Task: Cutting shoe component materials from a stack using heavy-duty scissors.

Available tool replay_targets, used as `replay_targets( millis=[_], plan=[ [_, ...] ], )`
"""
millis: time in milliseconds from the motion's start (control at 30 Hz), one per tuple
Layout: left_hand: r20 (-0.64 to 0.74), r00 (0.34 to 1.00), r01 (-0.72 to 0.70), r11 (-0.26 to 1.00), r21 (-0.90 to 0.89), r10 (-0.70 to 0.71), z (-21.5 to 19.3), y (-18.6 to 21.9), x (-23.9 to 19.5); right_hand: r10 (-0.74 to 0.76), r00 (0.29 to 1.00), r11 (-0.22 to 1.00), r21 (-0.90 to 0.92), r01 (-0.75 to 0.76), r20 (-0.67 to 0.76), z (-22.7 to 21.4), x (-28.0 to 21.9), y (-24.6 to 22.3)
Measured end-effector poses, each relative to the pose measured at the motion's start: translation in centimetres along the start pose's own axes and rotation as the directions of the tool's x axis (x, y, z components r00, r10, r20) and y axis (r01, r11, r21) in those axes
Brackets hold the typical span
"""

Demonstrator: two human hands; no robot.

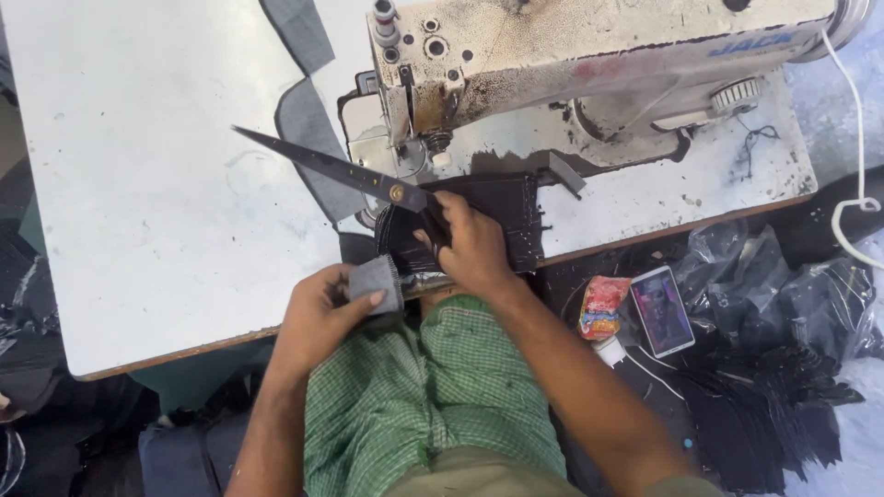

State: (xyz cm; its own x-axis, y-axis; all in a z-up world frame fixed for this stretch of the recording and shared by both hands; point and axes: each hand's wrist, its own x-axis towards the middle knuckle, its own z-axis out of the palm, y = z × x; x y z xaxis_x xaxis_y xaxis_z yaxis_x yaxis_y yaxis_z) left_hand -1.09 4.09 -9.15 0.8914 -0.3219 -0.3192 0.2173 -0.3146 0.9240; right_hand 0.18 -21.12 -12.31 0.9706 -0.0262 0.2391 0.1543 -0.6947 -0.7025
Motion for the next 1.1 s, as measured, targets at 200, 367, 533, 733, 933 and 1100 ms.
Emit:
replay_targets(
  millis=[200,367,533,733,933,1100],
  plan=[
    [-0.096,0.993,-0.059,0.993,0.102,0.069,-0.6,2.8,-1.1,0.082,0.995,0.954,0.284,-0.096,0.062,-1.5,-0.8,-0.3],
    [-0.111,0.994,-0.013,0.996,0.092,0.023,-0.6,2.9,-1.1,0.170,0.934,0.813,0.492,-0.313,0.313,-6.0,-8.4,-0.1],
    [-0.088,0.996,-0.022,0.990,0.140,0.034,-1.2,3.6,-1.0,0.320,0.433,0.195,0.389,-0.900,0.842,-9.2,-17.2,4.1],
    [-0.046,0.998,0.054,0.991,0.121,-0.049,-1.6,5.3,-1.4,0.122,0.505,0.457,0.403,-0.793,0.855,-10.3,-19.9,5.0],
    [-0.035,0.999,0.024,0.991,0.130,-0.019,-1.6,5.9,-1.6,0.122,0.524,0.443,0.426,-0.789,0.843,-9.6,-17.5,4.3],
    [-0.039,0.999,0.031,0.979,0.202,-0.023,-1.9,5.4,-1.7,0.315,0.489,0.480,0.308,-0.822,0.814,-9.0,-17.8,4.1]
  ],
)
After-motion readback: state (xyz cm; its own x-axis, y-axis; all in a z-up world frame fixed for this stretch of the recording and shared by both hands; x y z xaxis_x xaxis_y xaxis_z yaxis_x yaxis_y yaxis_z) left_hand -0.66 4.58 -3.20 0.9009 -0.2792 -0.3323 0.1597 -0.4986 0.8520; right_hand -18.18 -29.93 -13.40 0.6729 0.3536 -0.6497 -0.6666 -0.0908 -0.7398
